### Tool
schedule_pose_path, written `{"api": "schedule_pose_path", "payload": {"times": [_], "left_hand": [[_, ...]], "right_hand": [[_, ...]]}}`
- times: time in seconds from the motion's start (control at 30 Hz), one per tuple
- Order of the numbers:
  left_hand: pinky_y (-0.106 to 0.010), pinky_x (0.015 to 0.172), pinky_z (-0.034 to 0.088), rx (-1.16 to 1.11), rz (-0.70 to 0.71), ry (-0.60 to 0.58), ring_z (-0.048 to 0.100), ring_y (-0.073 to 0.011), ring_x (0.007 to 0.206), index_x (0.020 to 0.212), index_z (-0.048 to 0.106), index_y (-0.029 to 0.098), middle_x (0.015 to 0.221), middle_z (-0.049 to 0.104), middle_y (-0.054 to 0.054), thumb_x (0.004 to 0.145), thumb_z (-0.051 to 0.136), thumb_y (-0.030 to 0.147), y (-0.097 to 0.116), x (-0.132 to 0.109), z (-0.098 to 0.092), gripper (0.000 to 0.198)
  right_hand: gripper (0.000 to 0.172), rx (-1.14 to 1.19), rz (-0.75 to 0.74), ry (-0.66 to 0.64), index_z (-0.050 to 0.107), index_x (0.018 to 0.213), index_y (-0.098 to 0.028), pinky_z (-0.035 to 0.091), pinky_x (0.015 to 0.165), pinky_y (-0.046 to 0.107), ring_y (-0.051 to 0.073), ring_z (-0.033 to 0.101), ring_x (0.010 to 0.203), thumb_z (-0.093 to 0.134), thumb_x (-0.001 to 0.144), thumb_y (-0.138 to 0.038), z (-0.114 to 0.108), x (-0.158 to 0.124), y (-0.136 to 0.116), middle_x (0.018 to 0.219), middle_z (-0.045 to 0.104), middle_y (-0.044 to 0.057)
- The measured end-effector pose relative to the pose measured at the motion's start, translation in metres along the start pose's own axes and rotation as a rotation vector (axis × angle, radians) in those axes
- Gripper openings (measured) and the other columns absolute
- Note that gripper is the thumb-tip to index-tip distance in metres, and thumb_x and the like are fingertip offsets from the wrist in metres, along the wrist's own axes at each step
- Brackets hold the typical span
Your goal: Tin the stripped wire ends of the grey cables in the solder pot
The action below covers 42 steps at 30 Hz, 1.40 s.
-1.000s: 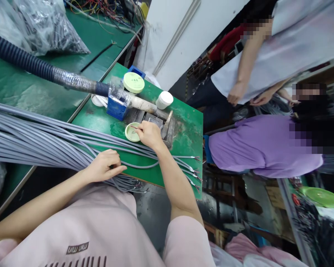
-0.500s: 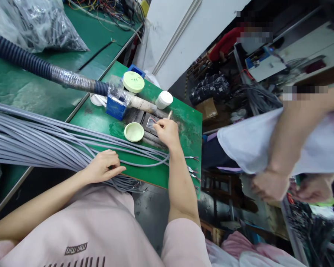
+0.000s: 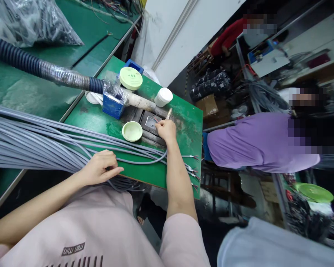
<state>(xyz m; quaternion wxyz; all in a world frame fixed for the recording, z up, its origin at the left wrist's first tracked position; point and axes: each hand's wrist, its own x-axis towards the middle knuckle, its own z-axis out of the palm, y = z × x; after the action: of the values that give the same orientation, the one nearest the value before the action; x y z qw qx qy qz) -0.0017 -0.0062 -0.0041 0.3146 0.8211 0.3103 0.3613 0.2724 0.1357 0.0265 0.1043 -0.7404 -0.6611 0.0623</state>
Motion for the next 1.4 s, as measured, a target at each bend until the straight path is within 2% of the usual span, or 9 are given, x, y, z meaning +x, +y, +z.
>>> {"api": "schedule_pose_path", "payload": {"times": [0.17,0.3,0.5,0.63,0.77,0.87,1.03,1.2,1.4], "left_hand": [[-0.027,0.063,0.034,0.007,0.002,0.003,0.044,-0.0120,0.059,0.061,0.053,0.017,0.058,0.049,0.001,0.092,0.050,0.035,0.000,0.001,0.000,0.035],[-0.027,0.063,0.035,0.011,0.004,0.013,0.044,-0.0118,0.059,0.061,0.053,0.017,0.057,0.049,0.001,0.091,0.051,0.034,0.000,0.000,0.001,0.035],[-0.029,0.066,0.038,-0.086,-0.019,0.069,0.049,-0.0121,0.061,0.067,0.060,0.017,0.061,0.058,0.000,0.089,0.056,0.033,0.002,0.001,0.001,0.027],[-0.027,0.066,0.044,-0.550,-0.238,0.215,0.056,-0.0125,0.065,0.085,0.068,0.016,0.069,0.064,-0.001,0.081,0.066,0.034,0.013,0.013,0.011,0.018],[-0.023,0.064,0.045,-1.179,-0.404,0.313,0.058,-0.0101,0.067,0.094,0.070,0.017,0.074,0.066,0.000,0.066,0.079,0.032,0.030,0.031,0.030,0.033],[-0.021,0.064,0.044,-1.421,-0.474,0.365,0.056,-0.0078,0.064,0.089,0.072,0.018,0.072,0.066,0.001,0.061,0.083,0.029,0.045,0.041,0.039,0.032],[-0.019,0.057,0.041,-1.544,-0.618,0.480,0.052,-0.0056,0.055,0.072,0.071,0.015,0.060,0.063,0.003,0.056,0.085,0.030,0.064,0.047,0.039,0.026],[-0.018,0.055,0.041,-1.559,-0.658,0.560,0.052,-0.0050,0.053,0.065,0.068,0.014,0.059,0.062,0.004,0.053,0.087,0.029,0.068,0.046,0.038,0.026],[-0.017,0.055,0.041,-1.605,-0.671,0.520,0.053,-0.0045,0.054,0.070,0.070,0.013,0.062,0.064,0.002,0.054,0.086,0.027,0.064,0.044,0.038,0.026]], "right_hand": [[0.019,0.003,0.019,-0.010,0.069,0.055,-0.017,0.031,0.054,0.027,0.015,0.049,0.054,0.061,0.067,-0.030,0.002,0.003,-0.001,0.051,0.058,0.002],[0.022,0.137,-0.007,0.006,0.062,0.050,-0.016,0.030,0.053,0.027,0.013,0.046,0.051,0.061,0.067,-0.030,-0.014,-0.009,-0.007,0.047,0.050,-0.001],[0.029,0.599,-0.145,-0.026,0.055,0.049,-0.019,0.030,0.048,0.027,0.011,0.040,0.045,0.063,0.071,-0.035,-0.064,-0.077,-0.035,0.047,0.045,-0.003],[0.032,0.677,-0.216,-0.022,0.055,0.047,-0.020,0.034,0.052,0.028,0.012,0.044,0.051,0.064,0.075,-0.030,-0.079,-0.125,-0.057,0.050,0.046,-0.002],[0.029,0.754,-0.242,-0.027,0.058,0.050,-0.019,0.032,0.049,0.026,0.011,0.043,0.051,0.065,0.078,-0.027,-0.075,-0.150,-0.069,0.053,0.047,-0.002],[0.033,0.784,-0.283,-0.017,0.056,0.048,-0.018,0.032,0.049,0.025,0.009,0.042,0.050,0.065,0.079,-0.025,-0.070,-0.158,-0.073,0.052,0.045,-0.003],[0.029,0.780,-0.307,0.076,0.057,0.053,-0.018,0.034,0.051,0.024,0.010,0.043,0.053,0.064,0.081,-0.022,-0.063,-0.167,-0.077,0.056,0.046,-0.003],[0.024,0.771,-0.309,0.157,0.059,0.060,-0.018,0.037,0.054,0.025,0.010,0.046,0.056,0.062,0.083,-0.022,-0.054,-0.174,-0.078,0.061,0.051,-0.003],[0.022,0.776,-0.325,0.118,0.061,0.062,-0.018,0.039,0.053,0.024,0.010,0.048,0.056,0.062,0.083,-0.022,-0.052,-0.172,-0.077,0.062,0.053,-0.002]]}}
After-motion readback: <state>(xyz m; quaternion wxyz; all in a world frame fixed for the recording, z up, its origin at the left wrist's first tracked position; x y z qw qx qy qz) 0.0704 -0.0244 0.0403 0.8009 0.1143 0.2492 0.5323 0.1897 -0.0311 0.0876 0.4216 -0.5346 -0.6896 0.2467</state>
